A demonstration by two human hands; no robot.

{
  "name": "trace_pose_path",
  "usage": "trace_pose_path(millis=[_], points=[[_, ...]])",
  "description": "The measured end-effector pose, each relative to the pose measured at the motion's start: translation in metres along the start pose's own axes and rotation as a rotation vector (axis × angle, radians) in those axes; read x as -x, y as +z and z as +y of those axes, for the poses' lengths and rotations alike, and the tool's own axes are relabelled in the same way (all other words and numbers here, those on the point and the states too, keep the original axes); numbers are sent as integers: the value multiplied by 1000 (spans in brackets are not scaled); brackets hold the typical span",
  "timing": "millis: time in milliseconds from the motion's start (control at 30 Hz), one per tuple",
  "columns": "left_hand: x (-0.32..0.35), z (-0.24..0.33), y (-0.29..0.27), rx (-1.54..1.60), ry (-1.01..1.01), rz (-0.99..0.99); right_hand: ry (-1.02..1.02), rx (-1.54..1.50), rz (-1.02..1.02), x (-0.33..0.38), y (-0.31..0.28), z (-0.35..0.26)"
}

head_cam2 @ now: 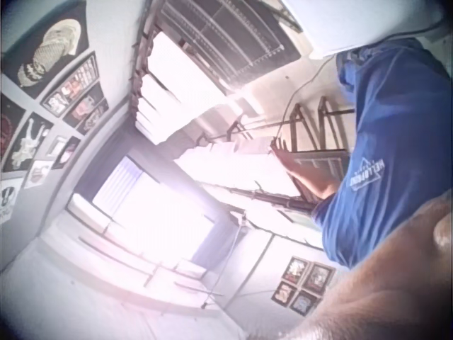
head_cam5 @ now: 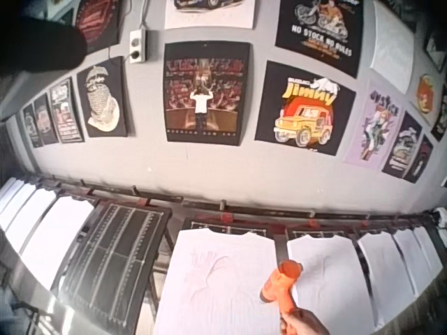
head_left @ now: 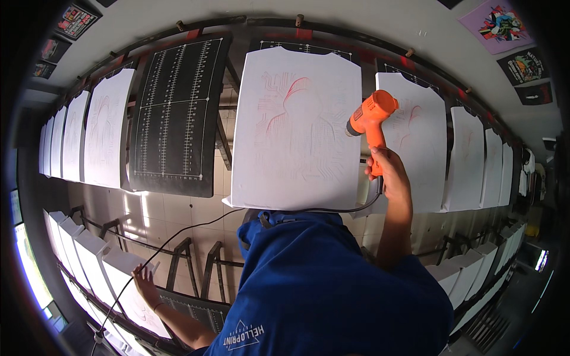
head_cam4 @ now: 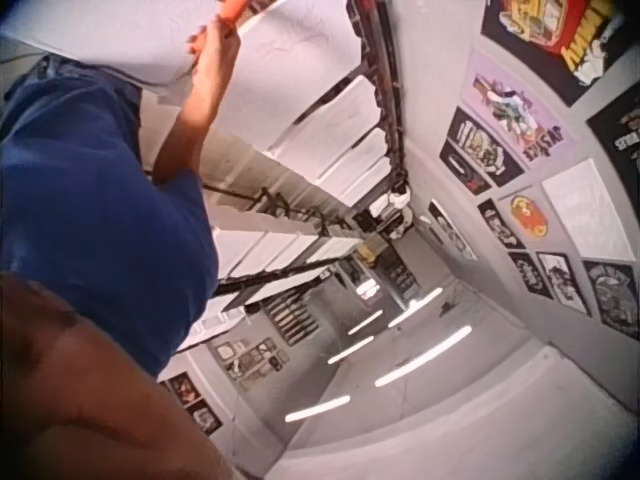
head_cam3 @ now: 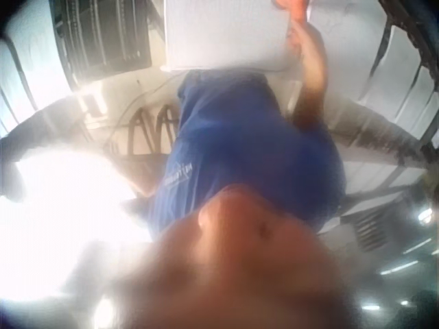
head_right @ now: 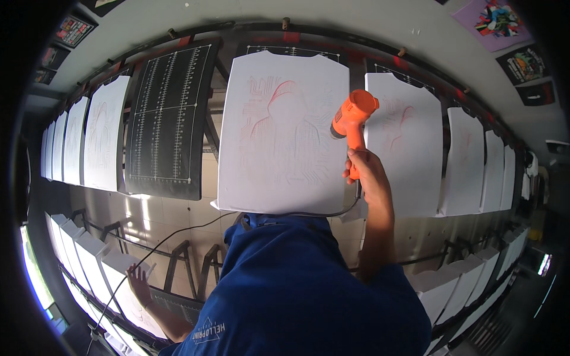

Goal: The person uses an orange heat gun to apply heat to a design on a white t-shirt laid out on a workbench. They move the heat gun back and forth over the design area while holding the t-shirt in place with their other hand.

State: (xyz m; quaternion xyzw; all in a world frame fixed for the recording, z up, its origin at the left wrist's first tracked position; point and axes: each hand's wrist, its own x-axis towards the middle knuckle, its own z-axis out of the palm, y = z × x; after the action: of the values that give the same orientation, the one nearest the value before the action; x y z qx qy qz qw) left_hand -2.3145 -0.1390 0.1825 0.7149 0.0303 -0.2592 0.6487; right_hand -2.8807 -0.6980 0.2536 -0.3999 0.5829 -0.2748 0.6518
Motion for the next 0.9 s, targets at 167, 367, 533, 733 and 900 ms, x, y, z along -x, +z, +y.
trace_pose_path(millis=[167, 367, 533, 733, 900], points=[[107, -56, 32, -202, -266, -81, 17, 44, -229, -10, 31, -6], [245, -107, 71, -389, -496, -161, -30, 95, -526, -24, 69, -1], [292, -160, 100, -614, -452, -446, -33, 93, -504, -21, 55, -2], [265, -200, 139, -633, -411, -588, 39, 81, -209, 1, -4, -1], [200, -204, 163, -259, -561, -408, 47, 10, -95, 11, -17, 6]])
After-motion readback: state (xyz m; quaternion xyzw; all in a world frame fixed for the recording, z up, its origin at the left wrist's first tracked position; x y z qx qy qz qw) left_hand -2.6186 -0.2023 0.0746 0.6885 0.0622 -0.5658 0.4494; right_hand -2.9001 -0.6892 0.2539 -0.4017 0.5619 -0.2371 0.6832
